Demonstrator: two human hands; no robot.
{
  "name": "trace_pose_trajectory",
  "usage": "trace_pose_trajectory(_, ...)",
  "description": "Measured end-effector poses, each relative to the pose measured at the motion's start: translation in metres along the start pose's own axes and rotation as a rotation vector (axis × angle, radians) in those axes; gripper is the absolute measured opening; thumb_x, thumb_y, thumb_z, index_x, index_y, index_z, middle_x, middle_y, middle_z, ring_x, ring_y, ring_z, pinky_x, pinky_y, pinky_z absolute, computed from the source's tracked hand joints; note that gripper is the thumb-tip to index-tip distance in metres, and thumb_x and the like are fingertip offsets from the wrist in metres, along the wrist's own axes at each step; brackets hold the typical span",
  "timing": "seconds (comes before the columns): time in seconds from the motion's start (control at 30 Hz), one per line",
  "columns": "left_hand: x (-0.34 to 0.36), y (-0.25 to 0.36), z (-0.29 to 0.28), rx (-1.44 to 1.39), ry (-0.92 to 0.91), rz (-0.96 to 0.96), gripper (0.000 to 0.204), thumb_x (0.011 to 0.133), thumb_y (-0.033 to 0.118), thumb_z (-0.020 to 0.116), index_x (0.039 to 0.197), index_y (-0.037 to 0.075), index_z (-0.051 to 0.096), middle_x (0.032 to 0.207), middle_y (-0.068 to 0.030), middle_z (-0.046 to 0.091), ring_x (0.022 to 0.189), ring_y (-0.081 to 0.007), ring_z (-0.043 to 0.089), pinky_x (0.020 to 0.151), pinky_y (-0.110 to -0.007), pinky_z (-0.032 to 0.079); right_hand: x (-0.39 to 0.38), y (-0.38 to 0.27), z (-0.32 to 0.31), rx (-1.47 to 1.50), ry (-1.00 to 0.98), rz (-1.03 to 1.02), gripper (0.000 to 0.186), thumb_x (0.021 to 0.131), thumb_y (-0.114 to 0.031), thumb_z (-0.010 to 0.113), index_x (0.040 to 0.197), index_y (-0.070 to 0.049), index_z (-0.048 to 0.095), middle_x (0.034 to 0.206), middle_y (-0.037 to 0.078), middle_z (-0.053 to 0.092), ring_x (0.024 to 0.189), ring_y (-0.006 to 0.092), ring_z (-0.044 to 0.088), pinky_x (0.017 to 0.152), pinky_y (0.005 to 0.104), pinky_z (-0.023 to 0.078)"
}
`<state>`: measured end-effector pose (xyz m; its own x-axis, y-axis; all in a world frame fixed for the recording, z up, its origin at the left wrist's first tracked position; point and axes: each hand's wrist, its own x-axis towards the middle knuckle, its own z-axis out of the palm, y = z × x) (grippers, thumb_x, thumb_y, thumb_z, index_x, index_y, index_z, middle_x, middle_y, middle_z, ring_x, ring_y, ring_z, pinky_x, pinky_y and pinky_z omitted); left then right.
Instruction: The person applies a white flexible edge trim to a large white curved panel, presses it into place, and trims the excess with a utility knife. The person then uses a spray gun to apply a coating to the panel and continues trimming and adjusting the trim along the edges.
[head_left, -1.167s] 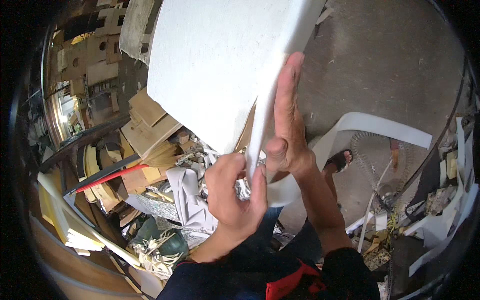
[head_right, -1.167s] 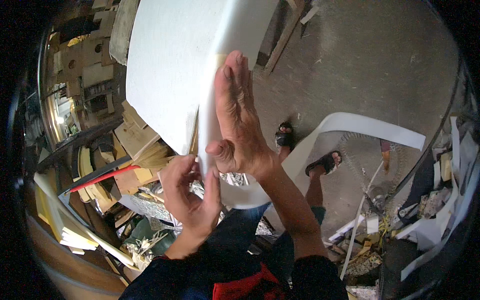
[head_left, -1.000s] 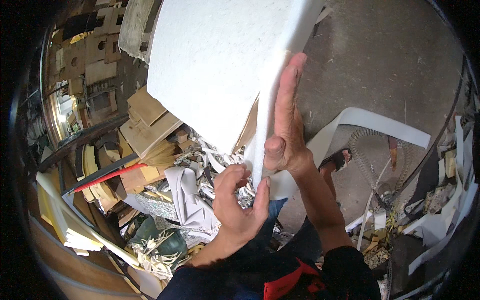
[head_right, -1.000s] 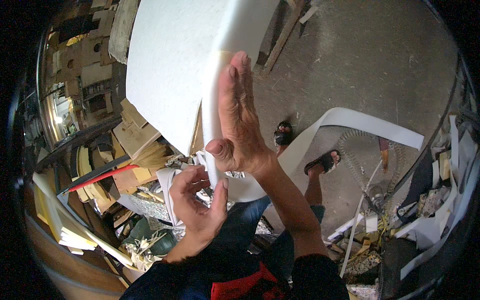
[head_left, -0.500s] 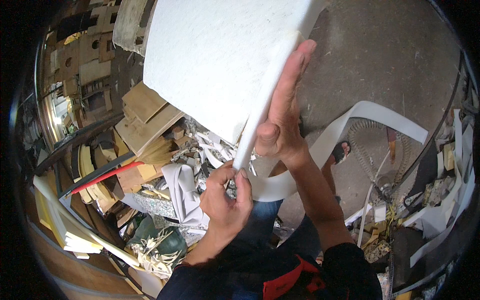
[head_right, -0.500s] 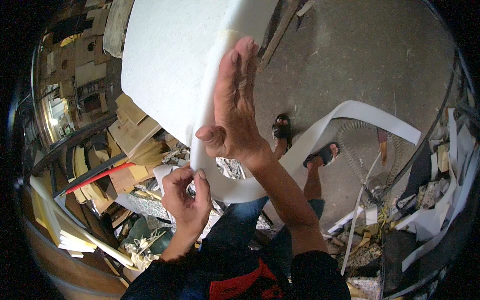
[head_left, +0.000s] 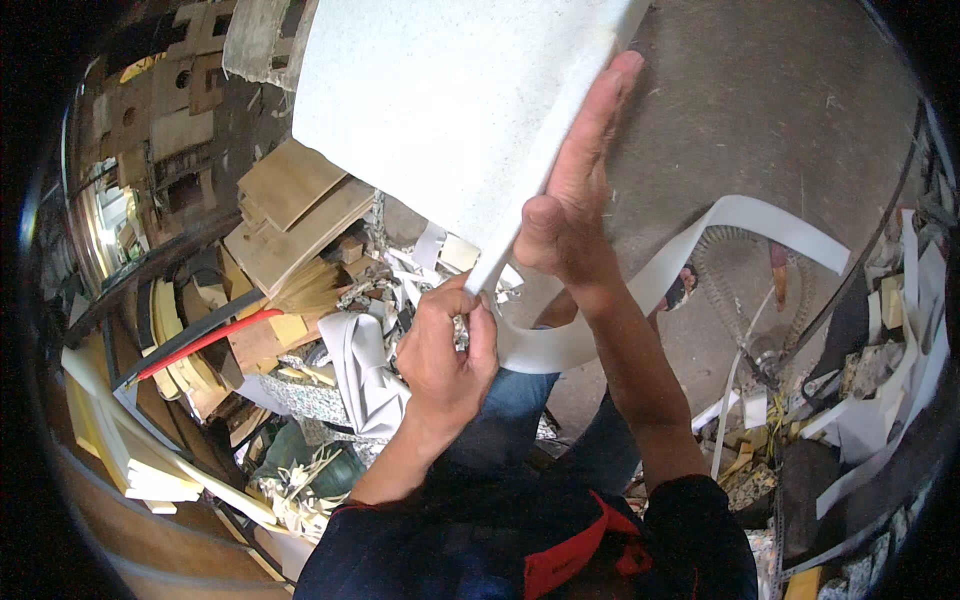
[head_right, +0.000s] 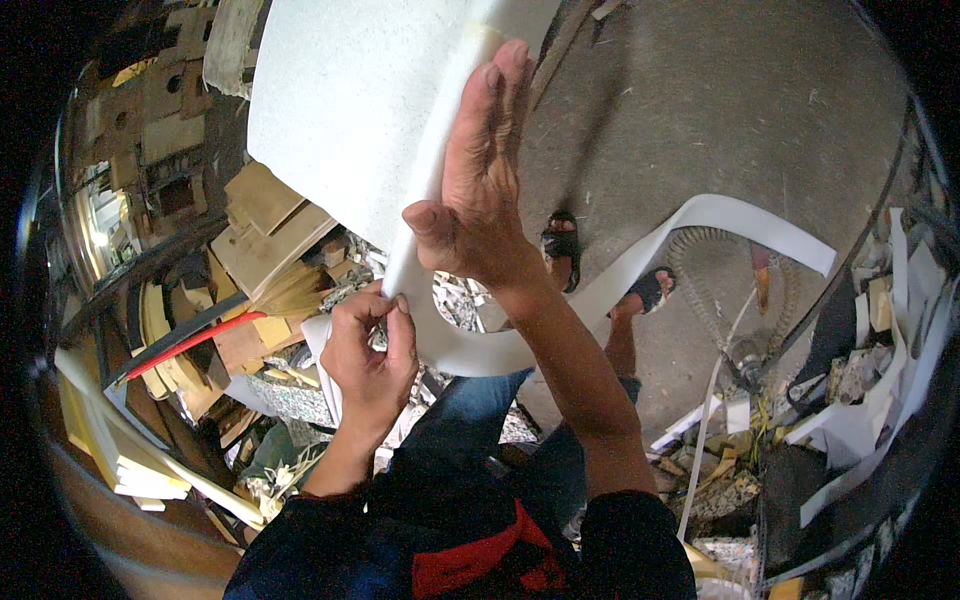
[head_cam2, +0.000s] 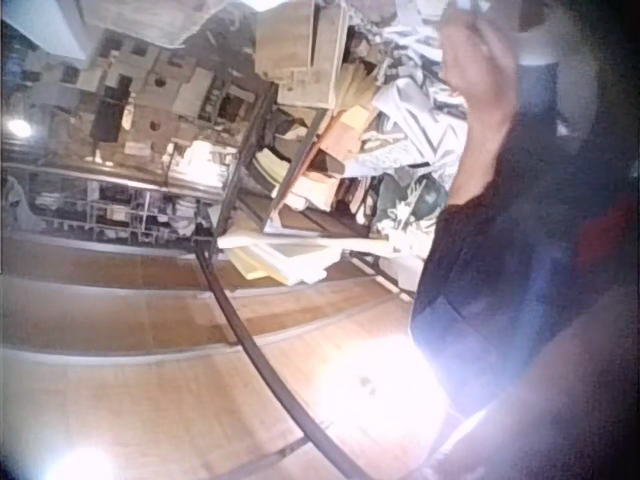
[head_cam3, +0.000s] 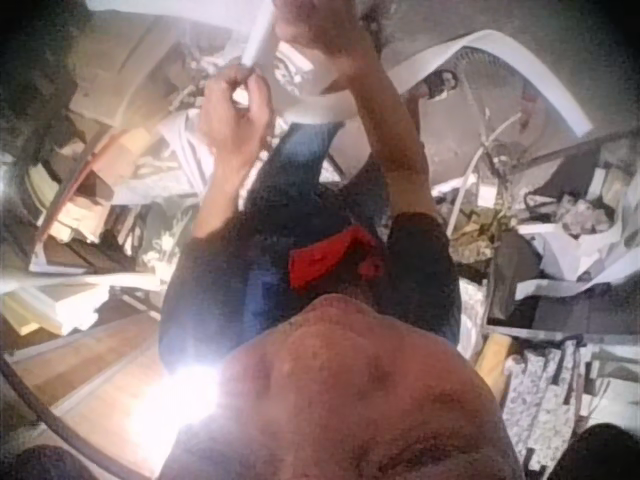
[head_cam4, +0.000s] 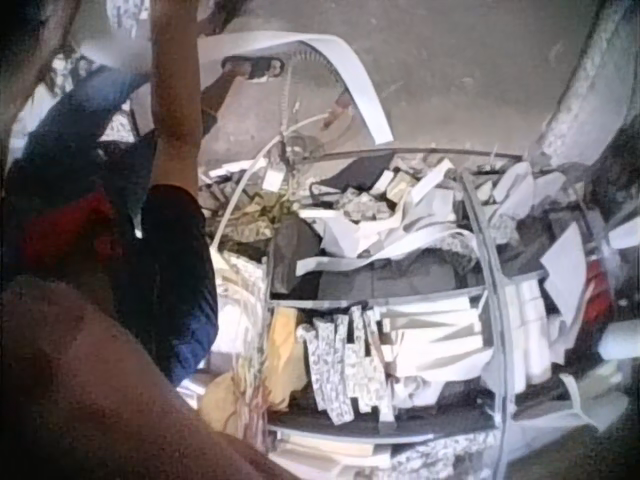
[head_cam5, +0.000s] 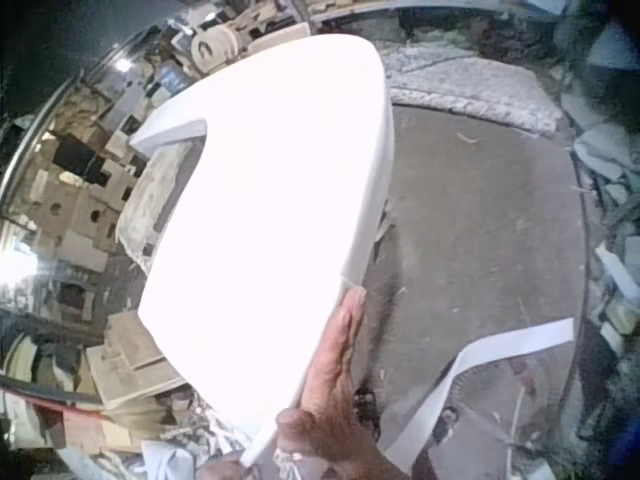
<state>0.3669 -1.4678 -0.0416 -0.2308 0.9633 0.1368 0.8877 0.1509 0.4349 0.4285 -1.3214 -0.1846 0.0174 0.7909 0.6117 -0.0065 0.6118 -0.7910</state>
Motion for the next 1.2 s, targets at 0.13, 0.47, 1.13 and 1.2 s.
trace_pose_trajectory(0.13, -0.001, -0.007, -0.008, -0.062, -0.120, -0.137, 0.021, 0.082, -0.003, 0.073, 0.095, 0.002, 0.058, 0.094, -0.0195, 0.072, 0.079, -0.0280, 0.073, 0.070, -0.033, 0.057, 0.001, -0.016, -0.006, -0.048, -0.044, 0.091, 0.105, 0.096, -0.074, 0.022, 0.157, 0.008, -0.004, 0.162, 0.035, -0.004, 0.151, 0.0506, -0.003, 0.122, 0.0565, -0.001)
trace_pose_trajectory(0.47, 0.227, -0.013, -0.006, 0.287, -0.151, 0.357, 0.072, 0.107, 0.052, 0.024, 0.155, -0.001, 0.031, 0.164, -0.0262, 0.020, 0.154, -0.0415, 0.008, 0.124, -0.055, 0.005, 0.014, -0.080, 0.016, -0.069, 0.164, 0.535, 0.098, 0.099, -0.069, 0.014, 0.156, 0.008, -0.006, 0.162, 0.036, -0.004, 0.152, 0.0467, -0.001, 0.124, 0.0502, 0.002)
trace_pose_trajectory(1.13, 0.236, -0.029, 0.012, 0.079, -0.220, 0.312, 0.081, 0.098, 0.051, 0.049, 0.153, -0.006, 0.030, 0.161, -0.0306, 0.019, 0.152, -0.0468, 0.011, 0.121, -0.061, 0.013, 0.107, -0.051, -0.021, 0.227, 0.192, 0.922, 0.112, 0.087, -0.087, 0.014, 0.161, -0.005, -0.001, 0.167, 0.019, 0.012, 0.152, 0.0341, 0.018, 0.124, 0.0463, 0.013)
trace_pose_trajectory(1.2, 0.236, -0.027, 0.010, 0.052, -0.221, 0.310, 0.081, 0.098, 0.051, 0.049, 0.153, -0.006, 0.031, 0.161, -0.0298, 0.020, 0.152, -0.0462, 0.012, 0.122, -0.060, 0.013, 0.112, -0.047, -0.026, 0.315, 0.307, 0.950, 0.113, 0.086, -0.088, 0.016, 0.161, -0.005, 0.002, 0.166, 0.018, 0.013, 0.151, 0.0343, 0.020, 0.123, 0.0475, 0.016)
